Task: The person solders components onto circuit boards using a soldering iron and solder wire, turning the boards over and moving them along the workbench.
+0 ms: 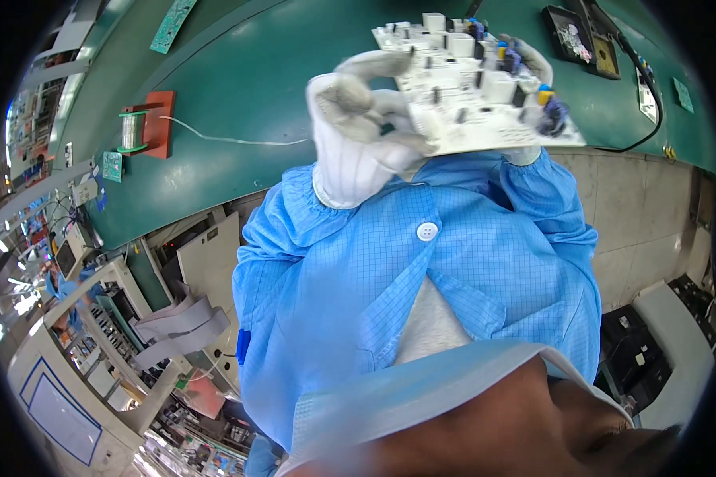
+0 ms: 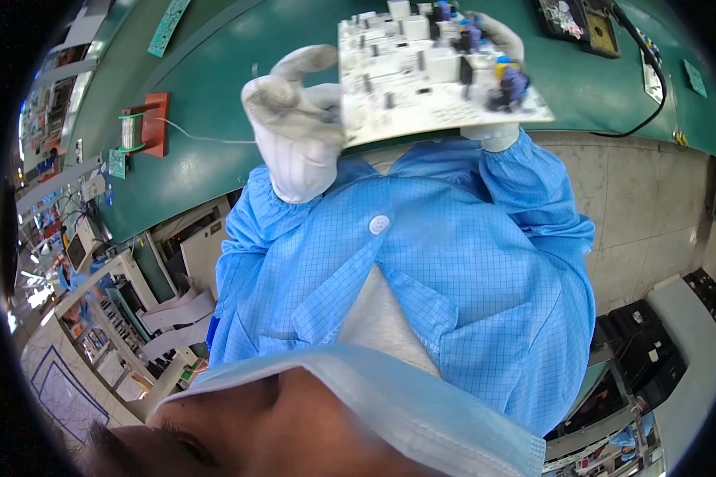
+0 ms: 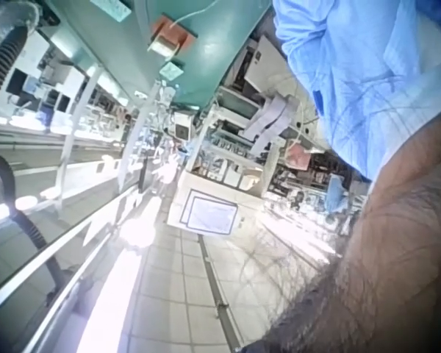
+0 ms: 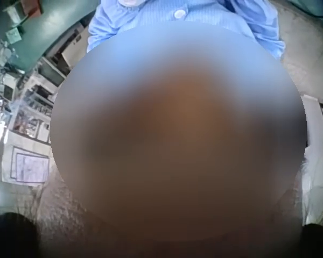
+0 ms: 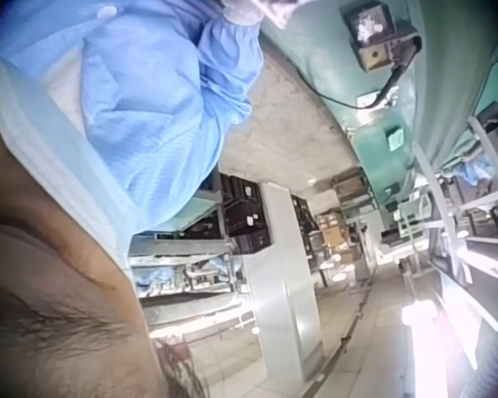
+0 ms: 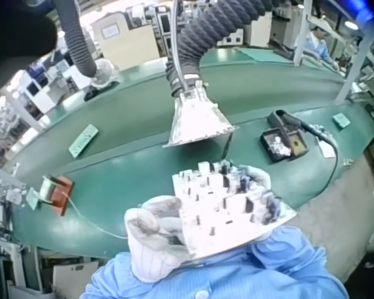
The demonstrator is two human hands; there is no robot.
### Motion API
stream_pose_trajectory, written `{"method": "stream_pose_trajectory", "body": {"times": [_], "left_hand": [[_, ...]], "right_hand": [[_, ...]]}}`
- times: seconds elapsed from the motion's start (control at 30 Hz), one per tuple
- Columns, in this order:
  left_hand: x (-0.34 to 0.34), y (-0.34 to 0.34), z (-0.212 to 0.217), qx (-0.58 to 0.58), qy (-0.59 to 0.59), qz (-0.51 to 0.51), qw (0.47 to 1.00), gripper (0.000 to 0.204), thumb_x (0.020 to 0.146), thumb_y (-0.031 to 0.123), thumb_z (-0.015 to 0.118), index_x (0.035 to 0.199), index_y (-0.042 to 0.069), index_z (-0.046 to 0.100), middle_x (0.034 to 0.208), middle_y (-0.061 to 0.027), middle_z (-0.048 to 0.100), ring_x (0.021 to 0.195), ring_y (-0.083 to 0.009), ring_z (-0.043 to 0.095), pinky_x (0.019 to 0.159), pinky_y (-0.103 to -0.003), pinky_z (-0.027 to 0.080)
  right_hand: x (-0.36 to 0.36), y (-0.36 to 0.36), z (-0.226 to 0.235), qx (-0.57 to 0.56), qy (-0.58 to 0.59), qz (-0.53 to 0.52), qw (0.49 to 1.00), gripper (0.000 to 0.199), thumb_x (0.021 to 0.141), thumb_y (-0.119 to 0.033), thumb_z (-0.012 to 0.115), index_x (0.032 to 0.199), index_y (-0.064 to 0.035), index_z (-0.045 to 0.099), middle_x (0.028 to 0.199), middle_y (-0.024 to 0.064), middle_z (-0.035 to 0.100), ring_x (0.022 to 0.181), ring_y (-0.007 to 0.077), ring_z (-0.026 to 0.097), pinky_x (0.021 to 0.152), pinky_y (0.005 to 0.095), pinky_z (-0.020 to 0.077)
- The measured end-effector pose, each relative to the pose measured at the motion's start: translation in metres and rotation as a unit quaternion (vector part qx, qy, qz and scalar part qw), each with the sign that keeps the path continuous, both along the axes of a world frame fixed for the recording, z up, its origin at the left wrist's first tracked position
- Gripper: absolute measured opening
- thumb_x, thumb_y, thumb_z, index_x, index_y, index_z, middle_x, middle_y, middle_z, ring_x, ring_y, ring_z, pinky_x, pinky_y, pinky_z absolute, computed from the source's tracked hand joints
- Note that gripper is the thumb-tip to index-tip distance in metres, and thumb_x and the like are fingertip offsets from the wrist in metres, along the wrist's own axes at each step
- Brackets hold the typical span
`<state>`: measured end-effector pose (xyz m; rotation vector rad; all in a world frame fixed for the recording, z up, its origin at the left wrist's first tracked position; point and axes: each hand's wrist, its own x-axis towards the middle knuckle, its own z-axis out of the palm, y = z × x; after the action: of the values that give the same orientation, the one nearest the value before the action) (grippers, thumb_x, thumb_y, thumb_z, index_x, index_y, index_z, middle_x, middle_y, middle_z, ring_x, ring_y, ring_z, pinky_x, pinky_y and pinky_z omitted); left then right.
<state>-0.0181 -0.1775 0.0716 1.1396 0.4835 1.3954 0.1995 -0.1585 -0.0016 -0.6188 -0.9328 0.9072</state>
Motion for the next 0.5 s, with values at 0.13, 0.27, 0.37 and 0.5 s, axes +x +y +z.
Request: {"method": "stream_pose_trajectory", "body": {"times": [0.13, 0.27, 0.37, 0.5], "left_hand": [[0.005, -0.001, -0.008, -0.033, -0.019, 0.014, 0.999, 0.061, 0.068, -0.020, 0.065, 0.106, 0.007, 0.026, 0.129, -0.0335, 0.044, 0.094, -0.0345, 0.069, 0.075, -0.039, 0.063], [0.005, -0.004, -0.001, 0.019, -0.003, -0.029, 0.999, 0.055, 0.073, -0.016, 0.064, 0.109, 0.005, 0.027, 0.128, -0.0347, 0.047, 0.085, -0.0308, 0.070, 0.069, -0.034, 0.063], [-0.006, -0.006, 0.011, 0.023, 0.115, 0.081, 0.990, 0.052, 0.080, -0.011, 0.064, 0.113, 0.004, 0.027, 0.127, -0.0344, 0.048, 0.079, -0.0304, 0.071, 0.066, -0.034, 0.062], [-0.021, 0.016, 0.020, -0.162, 0.344, 0.205, 0.902, 0.036, 0.100, 0.028, 0.054, 0.113, -0.002, 0.039, 0.094, -0.0217, 0.064, 0.056, -0.0152, 0.060, 0.050, -0.026, 0.049]], "right_hand": [[-0.001, -0.001, -0.011, -0.031, -0.044, -0.022, 0.998, 0.041, 0.097, -0.018, 0.057, 0.129, 0.0060, 0.048, 0.129, 0.0248, 0.055, 0.120, 0.0292, 0.057, 0.105, 0.0397, 0.0474], [0.009, 0.009, -0.016, -0.063, -0.090, -0.055, 0.992, 0.042, 0.096, -0.016, 0.057, 0.130, 0.0056, 0.045, 0.131, 0.0250, 0.053, 0.121, 0.0284, 0.056, 0.103, 0.0387, 0.0490], [0.020, 0.007, -0.021, -0.130, -0.080, -0.041, 0.988, 0.046, 0.097, -0.017, 0.056, 0.135, 0.0034, 0.041, 0.136, 0.0269, 0.049, 0.123, 0.0305, 0.054, 0.103, 0.0423, 0.0501], [0.002, 0.005, 0.004, -0.067, 0.075, 0.066, 0.993, 0.049, 0.098, -0.027, 0.055, 0.137, -0.0026, 0.041, 0.138, 0.0278, 0.047, 0.124, 0.0312, 0.054, 0.102, 0.0470, 0.0496]]}}
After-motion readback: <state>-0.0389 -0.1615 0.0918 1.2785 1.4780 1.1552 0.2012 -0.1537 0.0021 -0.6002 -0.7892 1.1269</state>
